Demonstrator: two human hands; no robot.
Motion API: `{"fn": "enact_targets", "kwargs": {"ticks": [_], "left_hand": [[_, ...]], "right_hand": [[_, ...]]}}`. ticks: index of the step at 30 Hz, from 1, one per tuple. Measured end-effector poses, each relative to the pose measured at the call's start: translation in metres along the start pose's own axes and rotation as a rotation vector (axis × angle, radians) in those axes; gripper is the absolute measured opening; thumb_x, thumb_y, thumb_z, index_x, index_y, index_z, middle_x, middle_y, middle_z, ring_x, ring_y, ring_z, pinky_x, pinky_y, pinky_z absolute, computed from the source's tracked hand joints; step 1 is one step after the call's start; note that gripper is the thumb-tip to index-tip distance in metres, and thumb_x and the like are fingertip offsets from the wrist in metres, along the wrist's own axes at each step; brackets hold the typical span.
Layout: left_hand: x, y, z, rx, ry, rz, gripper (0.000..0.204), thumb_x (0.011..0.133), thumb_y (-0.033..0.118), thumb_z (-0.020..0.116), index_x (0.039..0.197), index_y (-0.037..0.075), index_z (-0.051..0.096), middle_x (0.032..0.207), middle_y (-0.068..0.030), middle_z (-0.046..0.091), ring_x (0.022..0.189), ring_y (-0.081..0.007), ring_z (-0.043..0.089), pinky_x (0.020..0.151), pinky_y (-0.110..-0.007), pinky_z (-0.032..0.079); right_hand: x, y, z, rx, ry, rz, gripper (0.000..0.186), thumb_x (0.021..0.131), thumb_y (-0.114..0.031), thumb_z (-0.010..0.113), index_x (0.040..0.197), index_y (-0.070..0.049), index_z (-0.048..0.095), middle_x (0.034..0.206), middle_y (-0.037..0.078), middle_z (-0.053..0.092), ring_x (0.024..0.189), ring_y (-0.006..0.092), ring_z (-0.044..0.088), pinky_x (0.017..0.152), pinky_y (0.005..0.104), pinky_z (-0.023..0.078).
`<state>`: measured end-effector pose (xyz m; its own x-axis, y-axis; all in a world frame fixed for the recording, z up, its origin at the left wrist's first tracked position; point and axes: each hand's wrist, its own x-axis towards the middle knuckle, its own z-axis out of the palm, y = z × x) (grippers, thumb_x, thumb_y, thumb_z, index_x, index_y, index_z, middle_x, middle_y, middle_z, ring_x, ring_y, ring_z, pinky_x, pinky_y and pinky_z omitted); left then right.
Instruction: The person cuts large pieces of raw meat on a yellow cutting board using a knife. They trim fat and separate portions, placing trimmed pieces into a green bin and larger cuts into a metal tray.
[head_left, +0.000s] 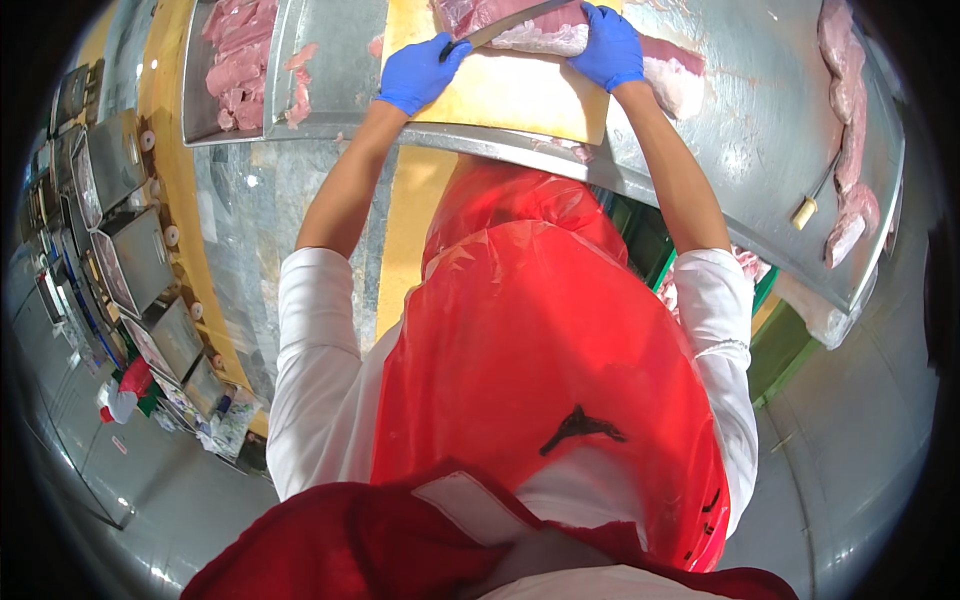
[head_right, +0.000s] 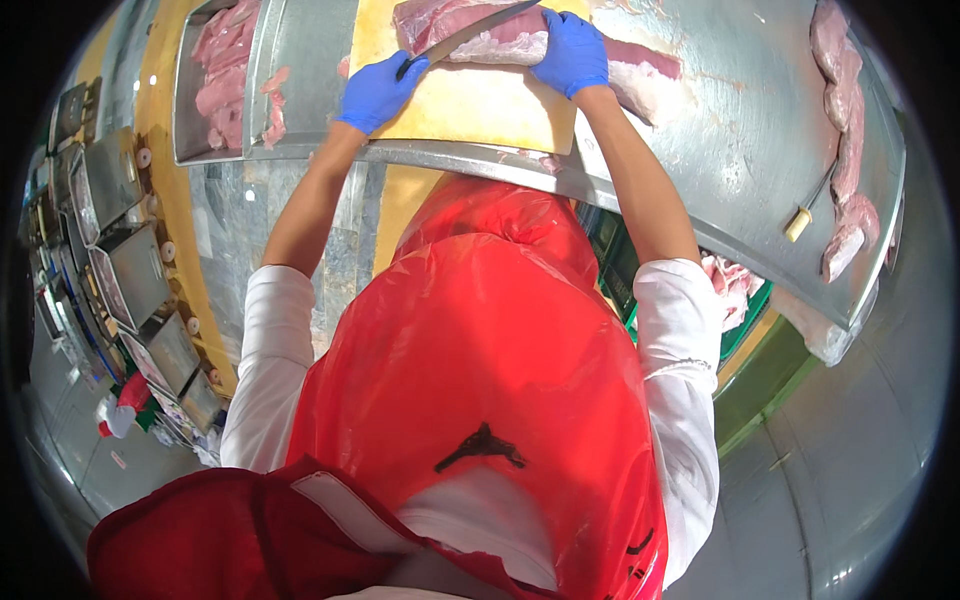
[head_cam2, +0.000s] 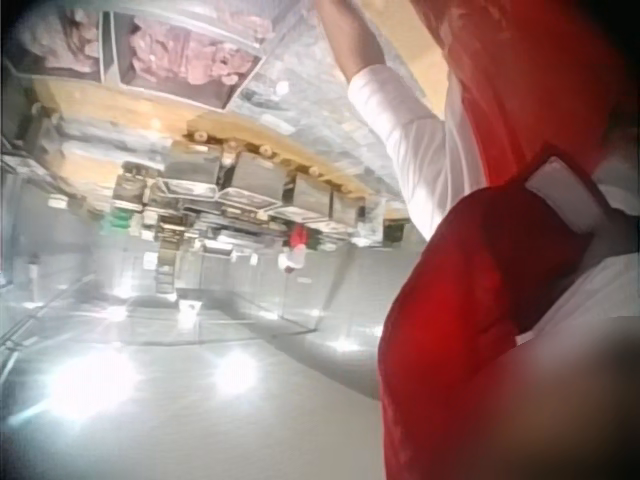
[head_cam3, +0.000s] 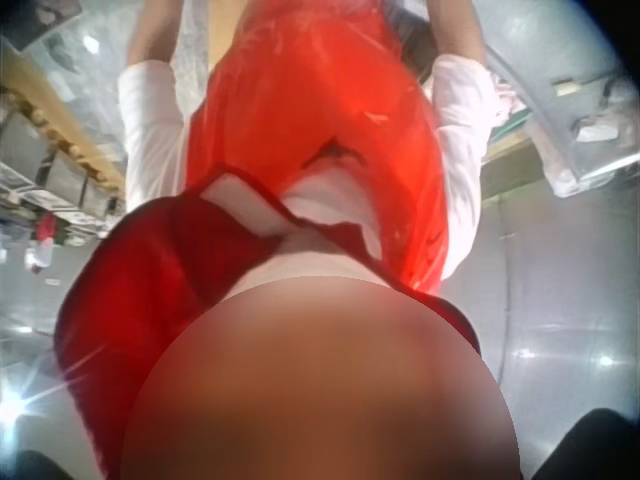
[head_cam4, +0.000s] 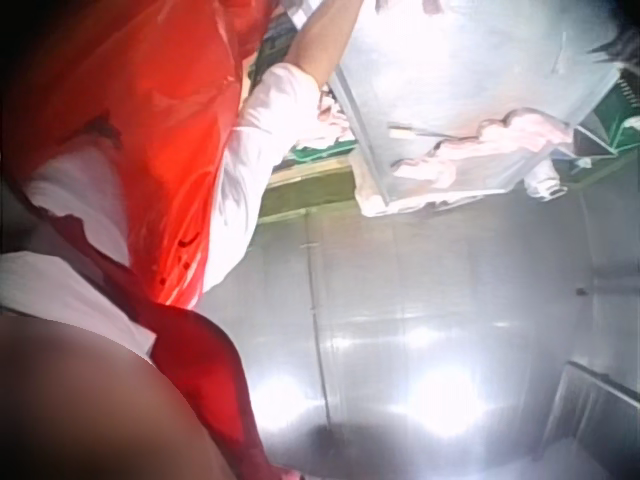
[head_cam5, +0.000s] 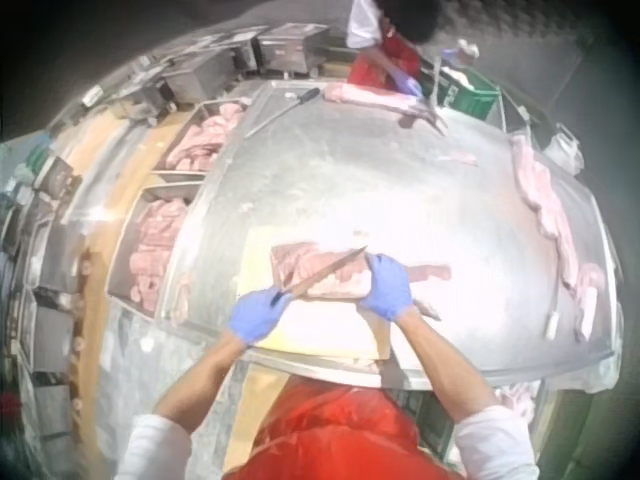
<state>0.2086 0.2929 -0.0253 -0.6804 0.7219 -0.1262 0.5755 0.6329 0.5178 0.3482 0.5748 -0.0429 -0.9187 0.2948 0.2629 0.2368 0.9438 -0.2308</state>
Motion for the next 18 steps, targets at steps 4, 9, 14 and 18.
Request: {"fn": "enact_targets", "kwargs": {"ticks": [4, 9, 14, 18], "left_hand": [[0.009, 0.014, 0.02, -0.081, 0.049, -0.149, 0.05, 0.097, 0.057, 0.049, 0.095, 0.01, 0.065, 0.08, -0.0201, 0.069, 0.077, -0.0431, 0.066, 0.069, -0.051, 0.051], [0.011, 0.028, 0.021, -0.311, 0.182, -0.273, 0.053, 0.097, 0.054, 0.051, 0.088, 0.004, 0.065, 0.081, -0.0242, 0.067, 0.08, -0.0441, 0.065, 0.07, -0.049, 0.049], [-0.008, 0.036, 0.052, -0.43, 0.252, -0.37, 0.053, 0.097, 0.053, 0.052, 0.088, 0.002, 0.065, 0.081, -0.0244, 0.066, 0.08, -0.0437, 0.064, 0.07, -0.048, 0.049], [0.016, 0.087, 0.06, -0.632, 0.345, -0.585, 0.052, 0.098, 0.051, 0.05, 0.093, 0.001, 0.067, 0.082, -0.0239, 0.067, 0.08, -0.0438, 0.065, 0.072, -0.05, 0.05]], "right_hand": [[0.015, 0.017, 0.0, 0.068, -0.209, 0.085, 0.083, 0.063, -0.045, 0.083, 0.136, -0.014, 0.058, 0.128, 0.014, 0.063, 0.114, 0.0317, 0.063, 0.097, 0.0405, 0.052], [0.032, 0.024, -0.015, 0.149, -0.311, 0.18, 0.08, 0.064, -0.051, 0.081, 0.133, -0.015, 0.062, 0.125, 0.015, 0.067, 0.112, 0.0315, 0.066, 0.097, 0.0394, 0.052], [0.057, 0.028, -0.029, 0.188, -0.498, 0.215, 0.075, 0.063, -0.056, 0.076, 0.126, -0.016, 0.068, 0.116, 0.015, 0.071, 0.107, 0.0318, 0.068, 0.095, 0.0394, 0.053], [0.064, 0.039, -0.022, 0.223, -0.528, 0.23, 0.075, 0.062, -0.057, 0.076, 0.124, -0.015, 0.07, 0.113, 0.016, 0.072, 0.102, 0.0332, 0.07, 0.092, 0.0396, 0.054]]}}
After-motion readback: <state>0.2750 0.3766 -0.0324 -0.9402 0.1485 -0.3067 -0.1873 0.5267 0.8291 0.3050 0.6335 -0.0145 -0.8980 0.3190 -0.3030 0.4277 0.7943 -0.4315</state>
